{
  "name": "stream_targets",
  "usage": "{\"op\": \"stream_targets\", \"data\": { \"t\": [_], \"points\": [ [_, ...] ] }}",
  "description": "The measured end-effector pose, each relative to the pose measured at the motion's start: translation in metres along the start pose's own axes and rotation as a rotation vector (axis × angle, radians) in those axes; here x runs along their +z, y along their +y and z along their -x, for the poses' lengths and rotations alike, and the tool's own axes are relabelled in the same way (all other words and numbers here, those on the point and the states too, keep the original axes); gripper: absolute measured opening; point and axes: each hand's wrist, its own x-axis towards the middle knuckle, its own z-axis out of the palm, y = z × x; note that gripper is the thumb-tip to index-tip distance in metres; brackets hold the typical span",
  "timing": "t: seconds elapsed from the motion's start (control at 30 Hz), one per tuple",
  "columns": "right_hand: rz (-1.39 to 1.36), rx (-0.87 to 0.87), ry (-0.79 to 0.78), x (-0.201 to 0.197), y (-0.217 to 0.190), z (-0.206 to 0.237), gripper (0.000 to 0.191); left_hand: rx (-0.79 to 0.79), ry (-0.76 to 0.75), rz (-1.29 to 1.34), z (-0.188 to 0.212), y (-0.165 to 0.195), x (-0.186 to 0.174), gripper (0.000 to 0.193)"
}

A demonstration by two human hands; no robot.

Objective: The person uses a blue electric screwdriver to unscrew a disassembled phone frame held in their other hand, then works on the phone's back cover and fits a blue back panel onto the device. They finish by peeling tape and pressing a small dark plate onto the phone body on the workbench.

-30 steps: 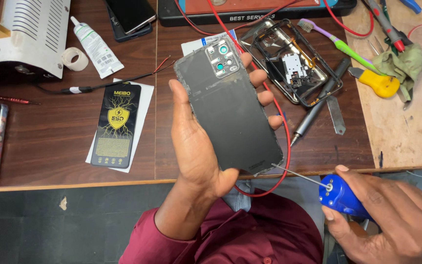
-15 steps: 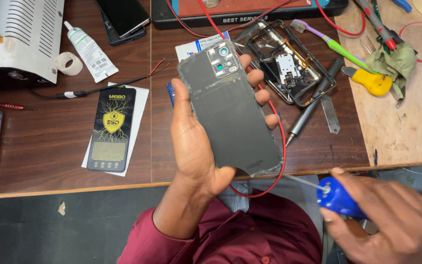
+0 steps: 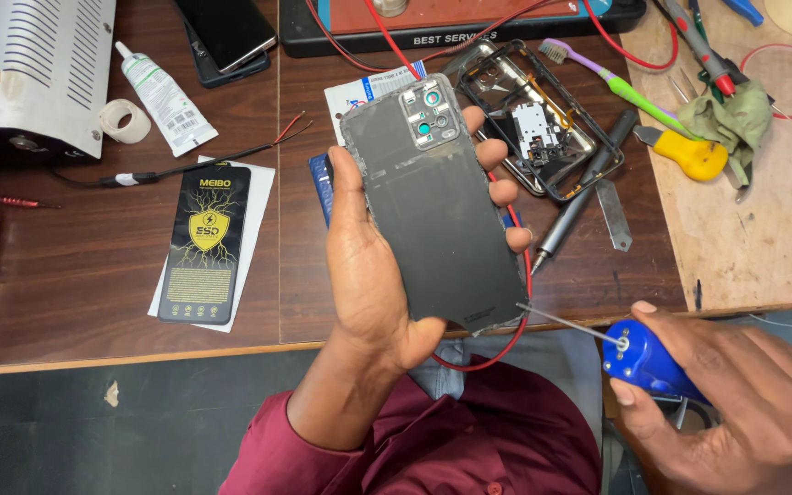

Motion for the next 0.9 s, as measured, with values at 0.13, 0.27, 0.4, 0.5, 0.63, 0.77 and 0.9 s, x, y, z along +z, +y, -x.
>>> {"op": "stream_targets", "data": {
  "t": [0.13, 0.27, 0.4, 0.5, 0.63, 0.77, 0.9],
  "points": [
    [0.004, 0.034, -0.011, 0.000, -0.007, -0.005, 0.044, -0.005, 0.030, -0.027, 0.000, 0.001, 0.000, 0.091],
    [0.019, 0.052, -0.002, 0.001, -0.010, -0.002, 0.041, -0.006, 0.033, -0.031, 0.000, 0.000, 0.000, 0.091],
    [0.032, 0.074, 0.001, 0.003, -0.012, 0.004, 0.043, -0.009, 0.029, -0.011, 0.000, -0.001, -0.001, 0.091],
    [0.040, 0.127, -0.024, 0.004, -0.014, 0.005, 0.046, -0.003, 0.033, -0.015, -0.001, -0.003, -0.001, 0.091],
    [0.031, 0.083, 0.012, 0.002, -0.014, 0.003, 0.042, 0.004, 0.029, -0.019, -0.001, -0.002, -0.001, 0.091],
    [0.072, 0.109, -0.011, 0.002, -0.015, 0.003, 0.044, 0.010, 0.038, -0.040, -0.001, -0.003, 0.000, 0.091],
    [0.056, 0.086, 0.009, 0.002, -0.014, 0.002, 0.042, -0.011, 0.015, 0.013, 0.000, -0.002, 0.001, 0.090]
  ]
}}
